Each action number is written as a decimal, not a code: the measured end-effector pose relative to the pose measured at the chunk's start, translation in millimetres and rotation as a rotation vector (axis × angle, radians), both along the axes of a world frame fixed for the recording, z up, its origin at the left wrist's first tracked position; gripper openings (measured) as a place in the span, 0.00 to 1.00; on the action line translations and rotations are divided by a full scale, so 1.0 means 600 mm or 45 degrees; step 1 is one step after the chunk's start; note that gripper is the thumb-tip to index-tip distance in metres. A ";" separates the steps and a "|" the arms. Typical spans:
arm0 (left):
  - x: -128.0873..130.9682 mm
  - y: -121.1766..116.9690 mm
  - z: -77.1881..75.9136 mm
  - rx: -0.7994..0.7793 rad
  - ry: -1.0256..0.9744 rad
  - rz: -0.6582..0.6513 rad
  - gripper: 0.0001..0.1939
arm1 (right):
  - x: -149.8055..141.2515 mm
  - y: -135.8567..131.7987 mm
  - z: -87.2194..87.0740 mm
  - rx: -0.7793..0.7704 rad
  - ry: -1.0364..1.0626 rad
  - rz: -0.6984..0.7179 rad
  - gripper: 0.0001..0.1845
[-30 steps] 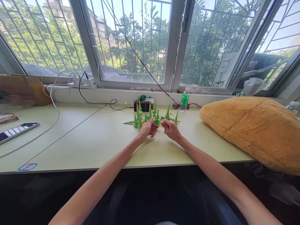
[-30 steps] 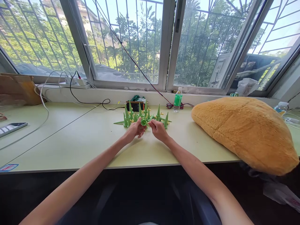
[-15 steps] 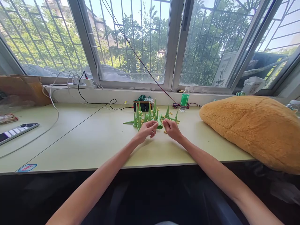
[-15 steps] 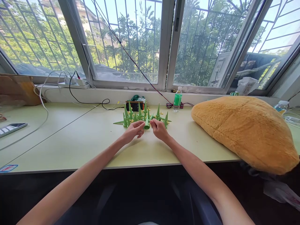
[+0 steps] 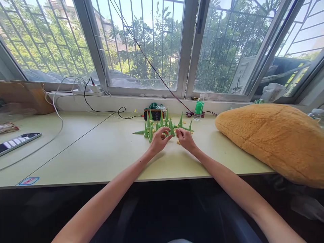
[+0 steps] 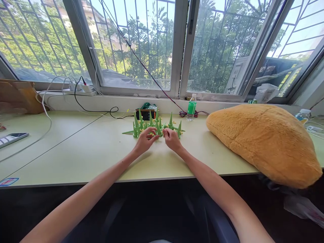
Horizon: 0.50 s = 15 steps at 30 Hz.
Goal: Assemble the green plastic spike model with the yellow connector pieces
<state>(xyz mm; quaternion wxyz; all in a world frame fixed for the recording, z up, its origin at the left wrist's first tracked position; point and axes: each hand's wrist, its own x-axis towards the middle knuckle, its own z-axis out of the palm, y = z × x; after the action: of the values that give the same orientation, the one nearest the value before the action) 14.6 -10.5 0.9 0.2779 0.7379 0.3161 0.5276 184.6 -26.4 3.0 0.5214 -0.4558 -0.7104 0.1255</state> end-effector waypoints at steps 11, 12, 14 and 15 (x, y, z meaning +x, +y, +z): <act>-0.004 -0.007 0.014 -0.723 -0.058 -0.288 0.33 | 0.002 -0.009 0.002 0.021 -0.115 0.102 0.21; -0.005 -0.007 0.015 -0.762 -0.059 -0.308 0.32 | 0.002 -0.010 0.002 0.014 -0.122 0.108 0.20; -0.007 -0.009 0.015 -0.799 -0.061 -0.342 0.31 | 0.003 -0.010 0.002 0.003 -0.125 0.116 0.20; -0.008 -0.010 0.015 -0.800 -0.060 -0.360 0.30 | 0.004 -0.010 0.002 -0.001 -0.120 0.119 0.20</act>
<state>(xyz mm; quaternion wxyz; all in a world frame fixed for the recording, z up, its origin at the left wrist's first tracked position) 9.9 -16.3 10.2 0.5692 0.6403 0.3514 0.3776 187.1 -32.2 4.3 0.4806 -0.4279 -0.7546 0.1284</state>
